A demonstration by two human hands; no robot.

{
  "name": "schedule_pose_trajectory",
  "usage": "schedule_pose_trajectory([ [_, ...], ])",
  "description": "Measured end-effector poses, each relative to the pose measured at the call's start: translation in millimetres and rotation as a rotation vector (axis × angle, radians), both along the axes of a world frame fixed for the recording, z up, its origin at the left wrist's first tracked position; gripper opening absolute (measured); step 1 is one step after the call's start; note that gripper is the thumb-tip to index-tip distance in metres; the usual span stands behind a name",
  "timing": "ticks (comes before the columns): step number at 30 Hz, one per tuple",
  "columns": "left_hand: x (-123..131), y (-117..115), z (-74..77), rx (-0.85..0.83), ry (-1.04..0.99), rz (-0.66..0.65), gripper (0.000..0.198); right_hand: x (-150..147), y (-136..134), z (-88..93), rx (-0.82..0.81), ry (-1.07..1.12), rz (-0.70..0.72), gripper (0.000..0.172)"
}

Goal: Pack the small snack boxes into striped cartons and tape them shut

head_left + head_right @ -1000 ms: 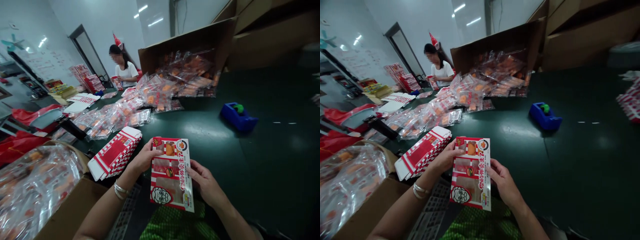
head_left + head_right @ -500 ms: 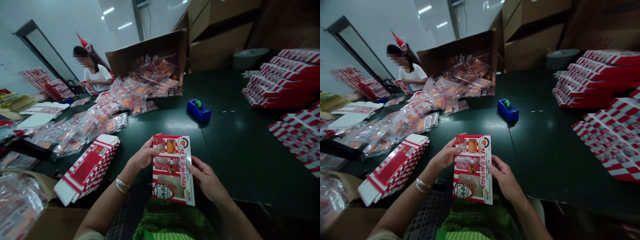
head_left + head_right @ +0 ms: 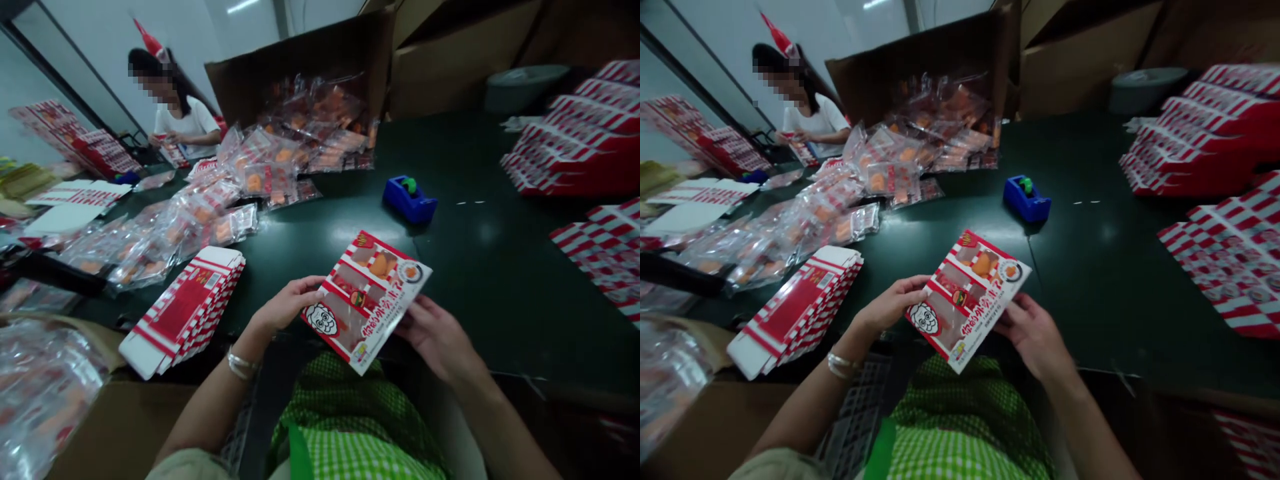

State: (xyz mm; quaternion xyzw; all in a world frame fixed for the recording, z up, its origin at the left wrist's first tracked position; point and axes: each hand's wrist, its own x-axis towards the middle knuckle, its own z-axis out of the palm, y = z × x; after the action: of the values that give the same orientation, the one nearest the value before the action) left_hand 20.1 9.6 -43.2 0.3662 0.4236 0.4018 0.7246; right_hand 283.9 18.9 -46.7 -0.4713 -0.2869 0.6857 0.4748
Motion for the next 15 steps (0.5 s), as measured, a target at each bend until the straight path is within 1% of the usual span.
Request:
schedule_pose_trajectory([
  [2, -1, 8, 4.2, -0.009, 0.018, -0.051, 0.038, 15, 7, 6.1, -0.036, -0.051, -0.009, 0.049],
  [3, 0, 13, 6.4, 0.001, 0.034, -0.09, 0.035, 22, 11, 8.9, -0.065, -0.087, 0.016, 0.054],
  [5, 5, 20, 11.8, 0.057, 0.067, -0.148, 0.032, 34, 15, 13.0, -0.112, -0.176, 0.117, 0.06],
  [6, 7, 23, 15.5, 0.101, 0.084, -0.158, 0.031, 38, 15, 14.2, -0.106, -0.216, 0.168, 0.061],
  [8, 12, 22, 25.0, 0.211, 0.123, -0.137, 0.031, 46, 14, 15.0, -0.001, -0.276, 0.202, 0.059],
  [10, 13, 17, 36.9, 0.32, 0.191, -0.12, 0.033, 53, 11, 15.9, 0.142, -0.331, 0.195, 0.055],
  [12, 12, 9, 49.8, 0.405, 0.287, -0.147, 0.035, 60, 10, 18.9, 0.245, -0.392, 0.236, 0.05],
  [15, 12, -1, 67.0, 0.509, 0.459, -0.201, 0.032, 67, 12, 26.8, 0.347, -0.499, 0.311, 0.041],
])
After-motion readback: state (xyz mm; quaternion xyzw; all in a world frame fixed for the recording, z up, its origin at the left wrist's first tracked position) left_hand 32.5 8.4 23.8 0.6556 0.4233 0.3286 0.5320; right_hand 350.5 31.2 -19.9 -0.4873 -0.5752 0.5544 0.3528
